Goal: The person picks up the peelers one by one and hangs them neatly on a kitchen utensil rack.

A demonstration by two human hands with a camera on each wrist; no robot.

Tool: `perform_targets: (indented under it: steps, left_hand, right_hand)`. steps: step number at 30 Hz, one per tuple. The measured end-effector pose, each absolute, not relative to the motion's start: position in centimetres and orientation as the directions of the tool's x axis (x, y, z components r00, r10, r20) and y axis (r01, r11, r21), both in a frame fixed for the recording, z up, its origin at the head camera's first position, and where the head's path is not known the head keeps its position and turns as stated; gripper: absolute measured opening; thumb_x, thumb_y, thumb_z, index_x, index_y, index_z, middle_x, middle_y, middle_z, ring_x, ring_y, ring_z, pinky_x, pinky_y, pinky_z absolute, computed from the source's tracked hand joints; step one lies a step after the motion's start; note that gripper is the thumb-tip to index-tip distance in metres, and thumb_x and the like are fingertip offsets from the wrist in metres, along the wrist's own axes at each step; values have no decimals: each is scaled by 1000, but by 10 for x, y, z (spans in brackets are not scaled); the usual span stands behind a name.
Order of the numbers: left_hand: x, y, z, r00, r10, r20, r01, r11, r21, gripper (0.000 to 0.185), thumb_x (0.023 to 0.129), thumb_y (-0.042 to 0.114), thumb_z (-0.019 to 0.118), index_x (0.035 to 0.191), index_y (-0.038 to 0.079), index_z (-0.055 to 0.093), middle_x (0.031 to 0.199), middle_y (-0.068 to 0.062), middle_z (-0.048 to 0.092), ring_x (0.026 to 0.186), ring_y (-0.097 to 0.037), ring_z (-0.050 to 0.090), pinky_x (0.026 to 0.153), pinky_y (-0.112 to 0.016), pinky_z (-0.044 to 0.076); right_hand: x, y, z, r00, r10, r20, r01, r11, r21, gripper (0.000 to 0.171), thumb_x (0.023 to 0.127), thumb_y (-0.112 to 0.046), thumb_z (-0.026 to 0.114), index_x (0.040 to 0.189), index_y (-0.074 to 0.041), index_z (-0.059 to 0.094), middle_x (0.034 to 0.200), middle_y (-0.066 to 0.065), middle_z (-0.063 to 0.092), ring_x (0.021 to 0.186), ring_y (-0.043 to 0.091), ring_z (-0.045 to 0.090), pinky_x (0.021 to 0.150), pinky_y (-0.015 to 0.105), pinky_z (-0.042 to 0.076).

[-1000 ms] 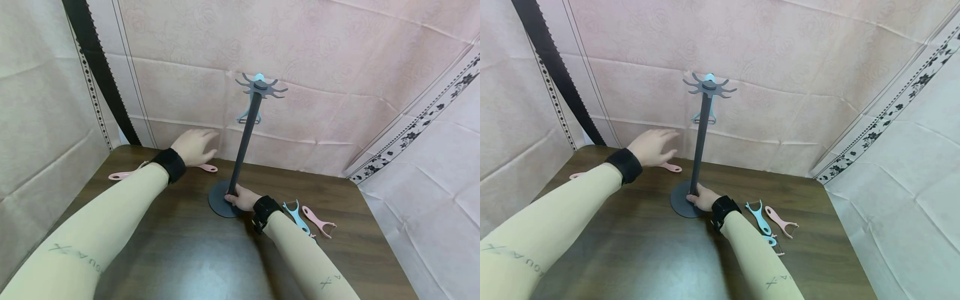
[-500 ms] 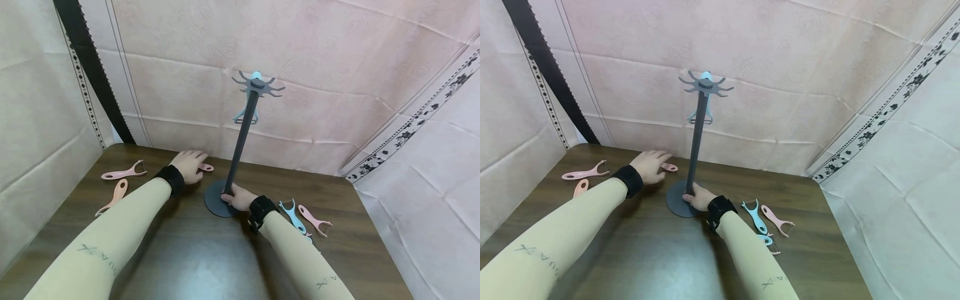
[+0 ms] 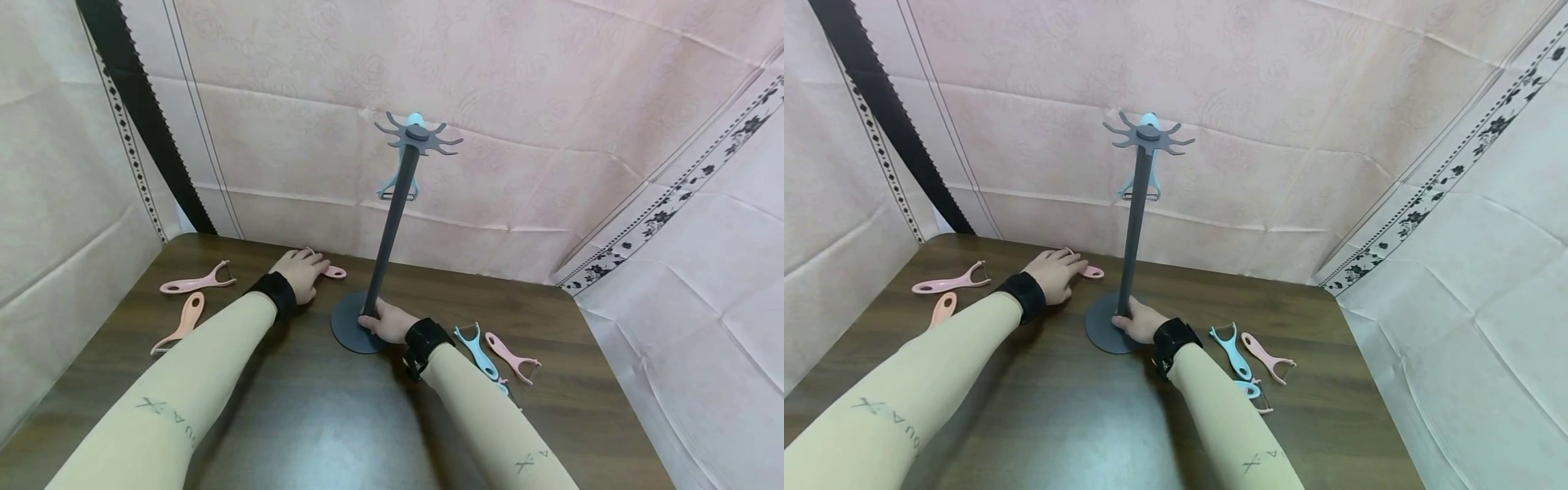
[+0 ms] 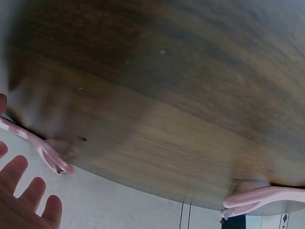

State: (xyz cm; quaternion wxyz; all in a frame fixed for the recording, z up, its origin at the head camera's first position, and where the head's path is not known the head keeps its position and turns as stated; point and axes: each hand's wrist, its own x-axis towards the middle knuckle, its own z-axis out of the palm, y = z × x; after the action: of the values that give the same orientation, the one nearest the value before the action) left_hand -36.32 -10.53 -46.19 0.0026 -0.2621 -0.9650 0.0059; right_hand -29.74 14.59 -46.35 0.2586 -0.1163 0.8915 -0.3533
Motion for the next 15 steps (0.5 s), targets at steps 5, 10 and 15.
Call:
perform_targets:
  steps: [5,10,15]
  left_hand:
    - [-365,-108,-465,-870,493,-10,493,870,-6,62,86,20,63,145,9,44,148,-17,40,139,-38,29,111,-54,19]
    - [-366,-109,-466,-873,487,-20,487,873,0,61,89,17,61,146,8,42,148,-18,39,139,-38,28,111,-54,19]
    - [-362,-108,-464,-870,493,-13,493,870,-9,49,94,12,53,142,6,48,144,-18,46,137,-38,32,109,-53,24]
  right_hand:
    - [-298,146,-465,-840,-385,-382,-19,725,-689,21,100,-33,53,116,-20,52,100,3,60,93,21,56,81,38,43]
    - [-299,146,-465,-844,-385,-374,-34,734,-678,24,100,-34,53,118,-19,53,100,2,61,93,20,57,82,38,44]
    - [-300,146,-466,-843,-389,-372,-46,740,-671,24,100,-35,53,119,-20,52,99,1,61,92,20,57,80,37,44]
